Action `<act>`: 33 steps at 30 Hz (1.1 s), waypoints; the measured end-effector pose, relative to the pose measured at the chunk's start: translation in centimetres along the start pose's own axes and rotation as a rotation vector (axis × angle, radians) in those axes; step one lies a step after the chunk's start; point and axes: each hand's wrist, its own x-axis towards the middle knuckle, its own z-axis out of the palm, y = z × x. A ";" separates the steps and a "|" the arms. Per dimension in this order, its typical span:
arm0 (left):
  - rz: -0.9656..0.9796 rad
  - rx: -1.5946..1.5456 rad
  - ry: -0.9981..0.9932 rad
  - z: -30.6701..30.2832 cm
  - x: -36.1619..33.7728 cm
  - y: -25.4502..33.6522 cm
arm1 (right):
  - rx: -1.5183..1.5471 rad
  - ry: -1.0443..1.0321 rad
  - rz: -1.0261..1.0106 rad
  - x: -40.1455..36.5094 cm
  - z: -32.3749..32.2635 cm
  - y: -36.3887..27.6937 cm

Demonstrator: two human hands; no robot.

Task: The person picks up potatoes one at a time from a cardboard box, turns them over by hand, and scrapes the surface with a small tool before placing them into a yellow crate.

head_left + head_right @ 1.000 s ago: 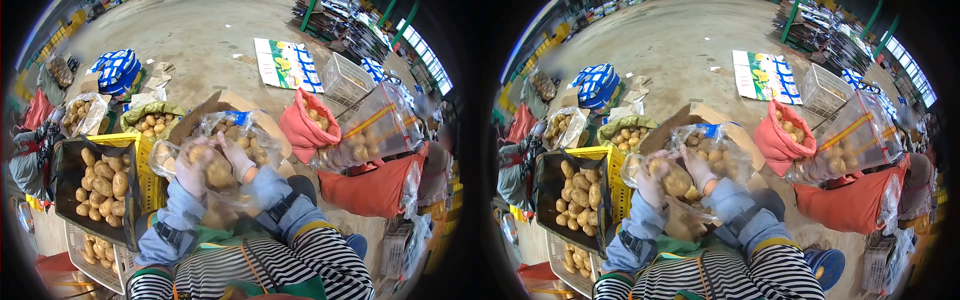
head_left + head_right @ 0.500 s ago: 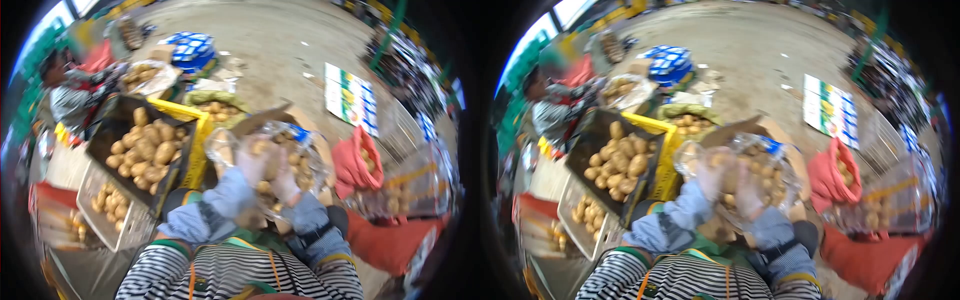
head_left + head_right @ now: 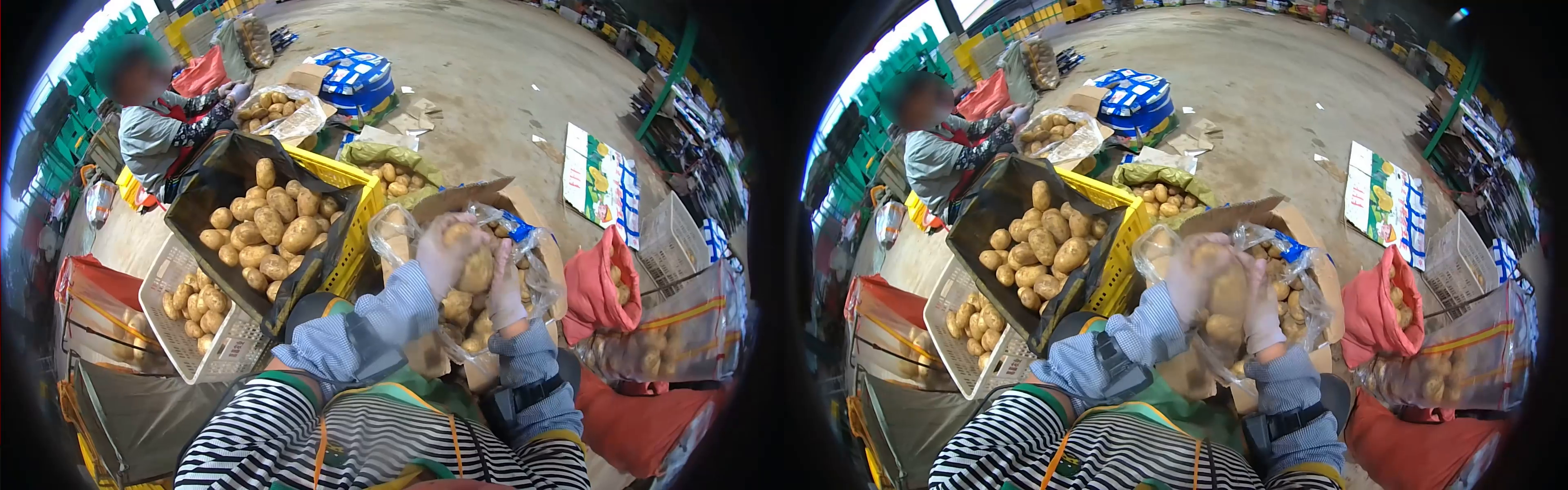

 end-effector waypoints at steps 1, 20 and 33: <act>0.009 0.116 0.047 -0.4 0.9 -1.2 | -0.259 0.071 -0.125 0.3 0.1 -0.2; -0.111 0.792 -0.440 -2.2 1.9 -1.8 | 0.002 0.111 0.505 -1.2 -1.4 -6.1; -0.225 0.240 -0.179 -2.1 3.2 -1.6 | -0.402 0.063 -0.122 -1.8 -4.1 1.2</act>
